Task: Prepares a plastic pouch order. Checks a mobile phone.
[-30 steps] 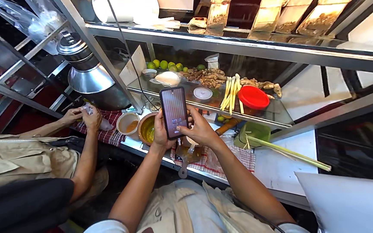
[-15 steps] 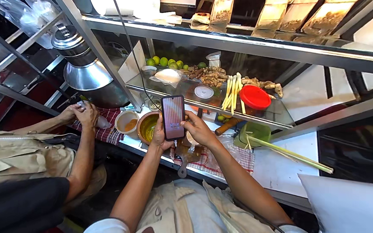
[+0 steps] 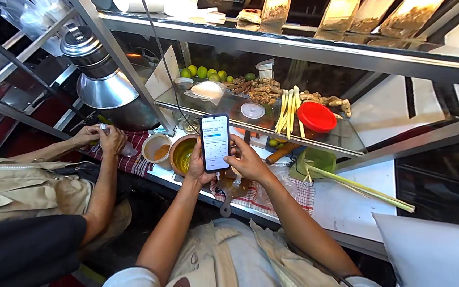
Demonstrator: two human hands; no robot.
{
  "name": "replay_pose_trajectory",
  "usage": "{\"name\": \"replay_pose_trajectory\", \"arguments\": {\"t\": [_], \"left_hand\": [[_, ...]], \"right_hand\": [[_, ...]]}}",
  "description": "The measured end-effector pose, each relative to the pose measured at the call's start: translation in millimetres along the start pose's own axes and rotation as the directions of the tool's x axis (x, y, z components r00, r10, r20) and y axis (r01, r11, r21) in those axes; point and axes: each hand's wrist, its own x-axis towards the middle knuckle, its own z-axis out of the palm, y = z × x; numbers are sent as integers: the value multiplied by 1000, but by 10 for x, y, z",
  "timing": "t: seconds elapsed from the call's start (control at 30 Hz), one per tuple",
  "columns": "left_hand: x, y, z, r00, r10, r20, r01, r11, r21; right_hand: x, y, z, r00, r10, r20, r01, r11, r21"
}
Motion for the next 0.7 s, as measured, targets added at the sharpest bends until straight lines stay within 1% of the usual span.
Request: {"name": "replay_pose_trajectory", "arguments": {"t": [0.1, 0.2, 0.37, 0.5, 0.6, 0.7], "left_hand": [[-14, -12, 15, 1000, -9, -3, 9, 1000, -2], [-29, -32, 35, 1000, -11, -4, 11, 1000, 17], [-53, -82, 74, 997, -68, 30, 67, 997, 45], [-56, -109, 55, 994, -91, 53, 88, 995, 54], [-71, -113, 67, 995, -89, 54, 86, 995, 57], [-89, -116, 102, 996, -80, 27, 79, 995, 56]], "right_hand": [[-13, -10, 0, 1000, -10, -27, 9, 1000, -6], [1, -57, -12, 993, -41, -112, 42, 999, 8], [85, -194, -106, 979, -29, -199, 47, 995, 86], [76, -270, -121, 961, -6, -278, 30, 996, 84], [73, -281, -113, 954, -1, -300, 23, 997, 72], [85, -247, -92, 945, -50, -324, 73, 995, 60]]}}
